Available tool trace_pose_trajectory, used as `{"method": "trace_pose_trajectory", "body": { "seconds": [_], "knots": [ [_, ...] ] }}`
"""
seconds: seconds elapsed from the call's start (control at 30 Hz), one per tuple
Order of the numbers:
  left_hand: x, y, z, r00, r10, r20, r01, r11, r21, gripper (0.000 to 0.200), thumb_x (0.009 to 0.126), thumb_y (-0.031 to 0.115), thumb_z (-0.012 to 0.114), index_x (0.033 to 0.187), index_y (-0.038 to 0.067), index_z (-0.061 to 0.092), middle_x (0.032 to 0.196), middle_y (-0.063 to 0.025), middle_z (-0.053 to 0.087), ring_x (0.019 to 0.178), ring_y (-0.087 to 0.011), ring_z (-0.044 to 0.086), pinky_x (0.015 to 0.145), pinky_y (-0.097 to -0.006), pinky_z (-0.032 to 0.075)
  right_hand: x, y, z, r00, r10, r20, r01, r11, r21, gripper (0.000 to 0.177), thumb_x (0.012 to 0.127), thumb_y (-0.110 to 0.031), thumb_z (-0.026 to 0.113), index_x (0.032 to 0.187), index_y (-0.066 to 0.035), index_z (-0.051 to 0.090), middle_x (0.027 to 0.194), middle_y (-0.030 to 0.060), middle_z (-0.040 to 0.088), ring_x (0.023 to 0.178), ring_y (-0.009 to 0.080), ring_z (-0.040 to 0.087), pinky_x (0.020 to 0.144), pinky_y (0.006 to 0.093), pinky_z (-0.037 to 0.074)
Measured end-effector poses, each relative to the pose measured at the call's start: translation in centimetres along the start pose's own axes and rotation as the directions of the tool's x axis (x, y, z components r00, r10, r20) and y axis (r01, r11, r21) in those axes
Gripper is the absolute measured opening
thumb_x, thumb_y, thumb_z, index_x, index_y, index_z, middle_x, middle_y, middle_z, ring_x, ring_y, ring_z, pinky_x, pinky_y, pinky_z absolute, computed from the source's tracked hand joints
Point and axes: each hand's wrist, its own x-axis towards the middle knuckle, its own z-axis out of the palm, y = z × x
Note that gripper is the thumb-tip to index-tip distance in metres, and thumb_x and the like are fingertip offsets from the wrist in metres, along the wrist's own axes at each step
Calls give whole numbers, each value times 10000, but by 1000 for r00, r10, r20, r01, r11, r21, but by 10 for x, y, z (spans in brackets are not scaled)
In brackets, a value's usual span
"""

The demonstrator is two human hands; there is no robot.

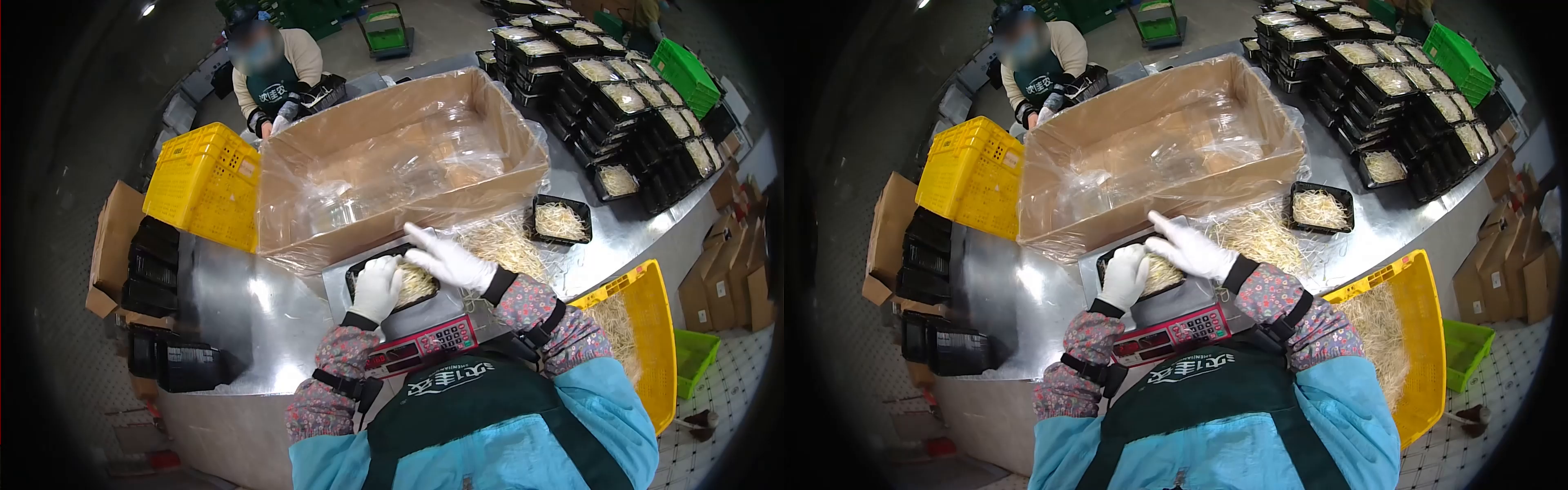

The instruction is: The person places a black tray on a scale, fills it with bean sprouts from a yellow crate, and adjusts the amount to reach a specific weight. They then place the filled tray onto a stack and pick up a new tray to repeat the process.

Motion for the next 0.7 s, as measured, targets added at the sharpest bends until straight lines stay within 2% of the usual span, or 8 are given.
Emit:
{"method": "trace_pose_trajectory", "body": {
  "seconds": [0.1, 0.13, 0.23, 0.3, 0.43, 0.47, 0.57, 0.7],
  "knots": [
    [-24, -8, -18, 998, -57, 24, 57, 998, 0, 312, 914, 183, 563, 1182, 29, 614, 1106, -140, 624, 1032, -344, 563, 889, -443, 459, -6, 19, -32, 933, 86, -348, -124, 989, -87, 581, 976, -291, 567, 1424, 40, 401, 1236, 292, 594, 1168, 422, 570, 1001, 395, 458],
    [-30, -9, -23, 998, -67, 21, 67, 998, 4, 322, 915, 182, 563, 1194, 29, 609, 1115, -143, 619, 1041, -345, 558, 896, -442, 453, -8, 39, -26, 913, -11, -407, -125, 944, -306, 591, 959, -313, 571, 1432, 4, 412, 1338, 263, 540, 1290, 396, 489, 1077, 427, 397],
    [-35, -8, -23, 995, -92, 26, 91, 996, 20, 356, 915, 184, 567, 1236, 31, 589, 1145, -145, 609, 1065, -347, 545, 913, -443, 439, -31, 59, 24, 994, -19, -104, -49, 790, -611, 624, 953, -378, 553, 1452, -32, 404, 1472, 205, 431, 1399, 363, 368, 1145, 504, 289],
    [-33, -4, -24, 994, -112, 19, 111, 993, 38, 364, 915, 185, 570, 1244, 30, 586, 1151, -144, 609, 1067, -346, 546, 912, -444, 440, -44, 58, 47, 953, -87, 290, 263, 712, -651, 656, 949, -445, 522, 1466, -62, 394, 1543, 144, 350, 1431, 375, 305, 1151, 581, 220],
    [-36, -2, -28, 993, -114, -10, 113, 993, -30, 412, 898, 165, 602, 1276, 6, 565, 1183, -161, 612, 1095, -358, 551, 947, -446, 441, -25, 72, 9, 990, 107, 94, 9, 609, -793, 641, 946, -438, 518, 1484, -115, 388, 1543, 130, 359, 1412, 358, 344, 1141, 584, 231],
    [-34, 0, -30, 995, -95, -15, 94, 994, -46, 409, 894, 162, 607, 1269, 4, 566, 1182, -165, 616, 1093, -360, 555, 950, -445, 442, -17, 71, -4, 986, 160, 42, -49, 523, -851, 562, 942, -401, 530, 1441, -154, 452, 1418, 132, 516, 1318, 350, 465, 1104, 553, 300],
    [-39, 4, -33, 999, -40, -3, 40, 996, -77, 376, 882, 153, 620, 1224, 2, 584, 1166, -178, 629, 1077, -359, 571, 951, -438, 453, 15, 37, -40, 968, 243, 64, -176, 839, -515, 344, 932, -323, 544, 1165, -95, 656, 1062, 113, 692, 1025, 320, 633, 871, 438, 500],
    [-51, 20, -42, 994, -84, 65, 91, 990, -108, 347, 884, 143, 624, 1200, 2, 600, 1173, -185, 627, 1080, -361, 571, 966, -432, 451, 51, 50, 9, 975, -203, 93, 223, 909, -352, 289, 903, -249, 583, 1115, -74, 670, 1079, 115, 680, 1031, 304, 627, 852, 411, 514]
  ]
}}
